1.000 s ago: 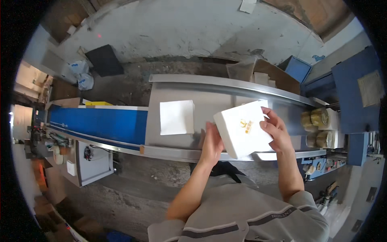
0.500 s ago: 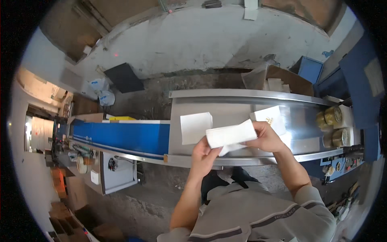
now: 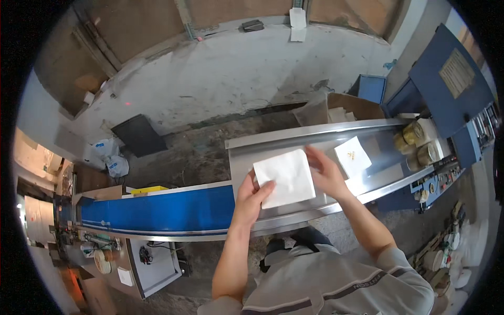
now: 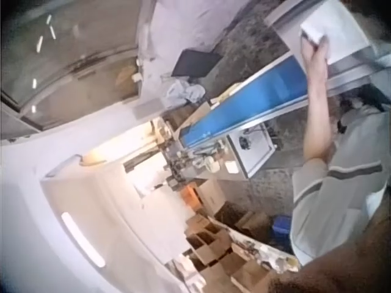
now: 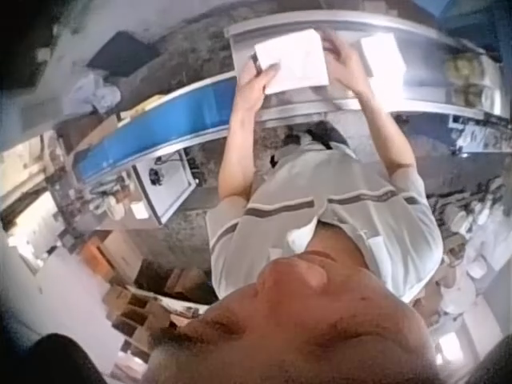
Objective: Collecting, inspecting, and organizing stacks of napkins from a processing machine.
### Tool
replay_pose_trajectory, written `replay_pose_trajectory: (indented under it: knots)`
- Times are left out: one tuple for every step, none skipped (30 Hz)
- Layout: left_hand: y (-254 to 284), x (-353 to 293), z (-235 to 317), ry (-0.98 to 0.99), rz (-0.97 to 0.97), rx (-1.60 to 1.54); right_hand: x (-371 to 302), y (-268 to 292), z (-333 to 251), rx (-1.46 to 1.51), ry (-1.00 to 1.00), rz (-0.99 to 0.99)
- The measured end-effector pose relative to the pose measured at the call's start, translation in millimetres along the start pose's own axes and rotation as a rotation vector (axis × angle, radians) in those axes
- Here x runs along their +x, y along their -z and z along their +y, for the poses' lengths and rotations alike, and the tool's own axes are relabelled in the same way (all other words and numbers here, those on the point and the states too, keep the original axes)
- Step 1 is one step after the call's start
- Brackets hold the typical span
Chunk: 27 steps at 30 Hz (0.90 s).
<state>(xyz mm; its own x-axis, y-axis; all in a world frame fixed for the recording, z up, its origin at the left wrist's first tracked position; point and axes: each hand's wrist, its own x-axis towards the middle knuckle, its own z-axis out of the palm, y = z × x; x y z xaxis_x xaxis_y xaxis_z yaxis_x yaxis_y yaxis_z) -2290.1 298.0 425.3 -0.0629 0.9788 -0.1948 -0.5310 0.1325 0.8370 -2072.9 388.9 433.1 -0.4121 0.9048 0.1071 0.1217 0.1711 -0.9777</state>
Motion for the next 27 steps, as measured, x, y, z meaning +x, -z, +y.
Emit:
replay_pose_trajectory:
  knots:
    - [3.2, 1.7, 2.9, -0.037, 0.015, 0.045, 5.4, -1.6, 7.5, 0.272, -0.315, -0.061]
    - [6.2, 4.2, 6.0, -0.080, 0.029, 0.092, 10.2, -3.3, 12.5, 0.549, -0.621, -0.123]
    - [13.2, 8.8, 1.0, -0.124, 0.060, 0.175, 11.0, -10.4, 19.7, 0.603, -0.650, -0.166]
    - [20.8, 15.3, -3.1, -0.120, 0.057, 0.178, 15.1, -16.1, 24.7, 0.545, -0.644, -0.185]
    - [28.4, 16.6, -7.6, -0.097, 0.099, 0.269, 16.8, -26.9, 13.3, 0.488, -0.646, -0.207]
    - [35.5, 17.1, -11.1, -0.074, 0.141, 0.360, 14.7, -34.6, -1.5, 0.361, -0.576, -0.167]
    - [34.4, 19.6, -10.2, -0.026, 0.151, 0.419, 13.7, -32.0, 6.9, 0.366, -0.587, -0.152]
    - [37.7, 20.6, -13.7, -0.017, 0.151, 0.425, 18.7, -32.8, 19.5, 0.275, -0.508, -0.253]
    - [43.7, 22.9, -21.1, -0.027, 0.167, 0.453, 20.9, -32.7, 29.8, 0.182, -0.426, -0.353]
    - [46.7, 24.4, -23.8, -0.040, 0.189, 0.479, 22.9, -32.4, 32.2, 0.173, -0.425, -0.373]
    - [50.6, 24.1, -25.8, -0.038, 0.193, 0.482, 23.7, -34.7, 36.4, 0.177, -0.427, -0.377]
    - [55.0, 23.4, -27.1, -0.044, 0.191, 0.502, 24.8, -37.4, 41.9, 0.187, -0.418, -0.352]
    - [55.6, 21.9, -26.8, -0.049, 0.187, 0.521, 24.4, -38.9, 45.7, 0.195, -0.412, -0.325]
    - [55.6, 20.5, -26.8, -0.045, 0.188, 0.521, 24.7, -38.5, 48.7, 0.197, -0.415, -0.325]
    - [55.3, 19.0, -26.5, -0.010, 0.209, 0.524, 25.8, -37.0, 51.1, 0.141, -0.375, -0.297]
    - [54.8, 17.9, -24.9, 0.024, 0.231, 0.528, 27.2, -36.4, 52.2, 0.086, -0.332, -0.269]
    - [54.6, 17.1, -24.7, 0.025, 0.232, 0.528, 27.3, -35.5, 52.8, 0.087, -0.334, -0.270]
    - [54.1, 16.2, -25.1, 0.011, 0.221, 0.526, 27.1, -33.9, 52.7, 0.067, -0.328, -0.253]
    - [52.2, 14.6, -24.3, -0.002, 0.212, 0.522, 26.3, -33.1, 51.3, 0.047, -0.323, -0.238]
    - [50.4, 13.0, -22.7, 0.002, 0.213, 0.523, 25.0, -32.3, 49.3, 0.049, -0.326, -0.239]
    - [48.1, 11.1, -20.5, 0.015, 0.213, 0.535, 23.3, -31.2, 46.4, 0.048, -0.319, -0.234]
    - [46.7, 10.6, -18.3, 0.025, 0.214, 0.547, 22.7, -30.7, 42.4, 0.047, -0.310, -0.230]
    - [47.9, 10.3, -19.1, 0.026, 0.215, 0.549, 21.6, -30.6, 38.7, 0.049, -0.311, -0.230]
    - [49.9, 9.1, -20.6, 0.016, 0.204, 0.543, 20.0, -31.0, 35.2, 0.013, -0.312, -0.220]
    - [50.6, 8.2, -21.8, 0.006, 0.190, 0.537, 17.9, -30.8, 33.9, -0.025, -0.313, -0.206]
    - [50.8, 7.6, -21.9, 0.008, 0.187, 0.539, 16.4, -31.1, 35.7, -0.023, -0.315, -0.203]
    - [51.0, 7.0, -21.5, 0.019, 0.187, 0.551, 15.0, -31.6, 38.5, -0.049, -0.326, -0.204]
